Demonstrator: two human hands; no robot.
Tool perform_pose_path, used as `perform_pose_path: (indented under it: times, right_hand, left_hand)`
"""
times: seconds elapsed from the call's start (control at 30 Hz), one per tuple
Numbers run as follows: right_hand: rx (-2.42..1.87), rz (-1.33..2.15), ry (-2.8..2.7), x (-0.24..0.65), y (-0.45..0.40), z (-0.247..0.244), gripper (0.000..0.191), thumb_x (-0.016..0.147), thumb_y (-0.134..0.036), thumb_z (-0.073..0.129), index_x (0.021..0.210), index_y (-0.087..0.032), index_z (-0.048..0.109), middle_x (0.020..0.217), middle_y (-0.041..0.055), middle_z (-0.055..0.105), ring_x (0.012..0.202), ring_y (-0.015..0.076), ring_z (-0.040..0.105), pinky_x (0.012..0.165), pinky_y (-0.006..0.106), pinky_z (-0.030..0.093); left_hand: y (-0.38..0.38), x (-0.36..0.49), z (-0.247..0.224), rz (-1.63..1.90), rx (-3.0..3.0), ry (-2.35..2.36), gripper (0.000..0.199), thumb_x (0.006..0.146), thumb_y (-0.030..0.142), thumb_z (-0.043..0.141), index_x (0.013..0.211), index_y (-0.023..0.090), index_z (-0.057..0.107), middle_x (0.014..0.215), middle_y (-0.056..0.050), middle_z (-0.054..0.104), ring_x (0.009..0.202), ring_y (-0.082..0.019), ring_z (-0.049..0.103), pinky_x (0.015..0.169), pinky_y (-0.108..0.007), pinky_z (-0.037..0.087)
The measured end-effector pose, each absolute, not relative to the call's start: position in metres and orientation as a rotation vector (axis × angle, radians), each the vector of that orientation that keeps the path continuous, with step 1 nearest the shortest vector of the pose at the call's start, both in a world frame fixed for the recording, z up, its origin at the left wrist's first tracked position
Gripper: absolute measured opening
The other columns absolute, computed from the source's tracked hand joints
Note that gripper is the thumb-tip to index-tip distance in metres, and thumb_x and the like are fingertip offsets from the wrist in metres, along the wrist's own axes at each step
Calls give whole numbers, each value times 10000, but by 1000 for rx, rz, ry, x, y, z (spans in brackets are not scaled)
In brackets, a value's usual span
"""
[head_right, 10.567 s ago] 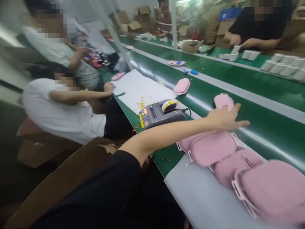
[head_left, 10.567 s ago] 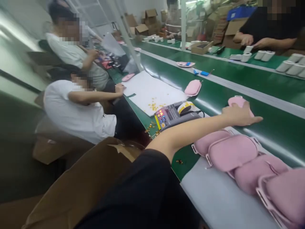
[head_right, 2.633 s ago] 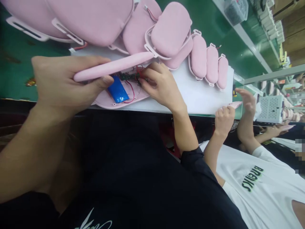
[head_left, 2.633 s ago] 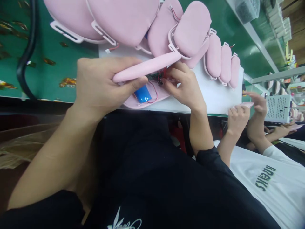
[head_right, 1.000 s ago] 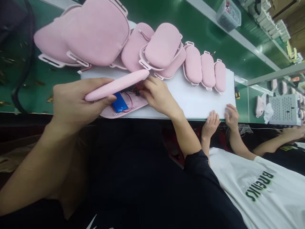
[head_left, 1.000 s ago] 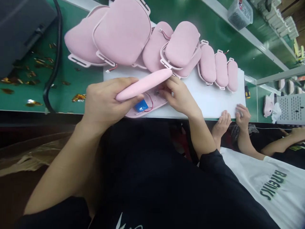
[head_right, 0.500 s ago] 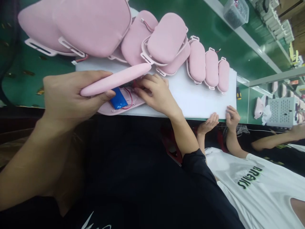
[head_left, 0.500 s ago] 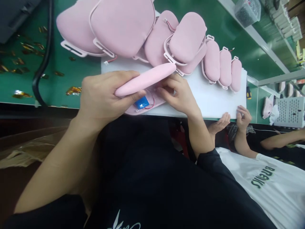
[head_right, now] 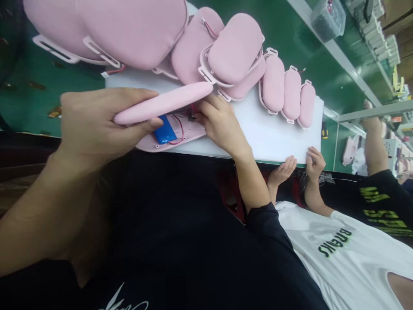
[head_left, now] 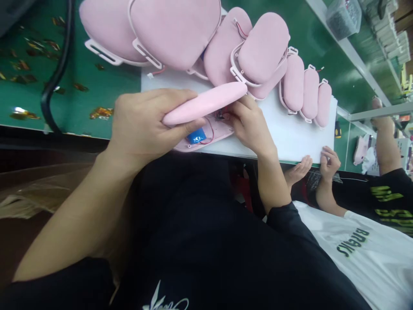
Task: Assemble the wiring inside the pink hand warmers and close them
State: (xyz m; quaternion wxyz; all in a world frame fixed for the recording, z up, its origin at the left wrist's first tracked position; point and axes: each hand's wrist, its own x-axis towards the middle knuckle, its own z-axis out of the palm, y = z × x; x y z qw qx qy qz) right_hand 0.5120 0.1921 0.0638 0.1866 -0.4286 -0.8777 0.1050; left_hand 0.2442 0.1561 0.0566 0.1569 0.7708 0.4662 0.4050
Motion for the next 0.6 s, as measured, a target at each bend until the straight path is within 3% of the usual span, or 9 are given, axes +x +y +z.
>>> perform_pose_path:
  times: [0.23, 0.43, 0.6]
  right_hand:
    - [-1304, 289, -2513, 509, 194, 59, 261, 1083, -158, 413, 1146, -184, 664, 1237, 87, 612, 1255, 279, 586, 1136, 522, 501]
    - [-1333, 229, -2595, 503, 193, 70, 304, 1051, -129, 455, 1173, -198, 725, 1231, 110, 667, 1244, 311, 602, 1040, 489, 512]
    - [-1339, 79, -2575, 501, 190, 71, 288, 1056, -142, 502, 1117, -214, 774, 1143, 110, 722, 1155, 300, 639, 939, 439, 509]
  left_hand:
    - [160, 241, 49, 1195, 2161, 1266, 569, 957, 710, 711, 1322, 277, 765, 1293, 25, 787, 1121, -258, 779, 942, -376, 595]
    - [160, 241, 51, 1285, 2229, 1207, 515, 963, 658, 739, 1300, 271, 775, 1252, 26, 801, 1057, -255, 792, 866, -371, 624]
    - [155, 249, 55, 1233, 2175, 1304, 421, 1025, 633, 655, 1233, 293, 787, 1239, 26, 804, 1094, -251, 790, 930, -363, 647]
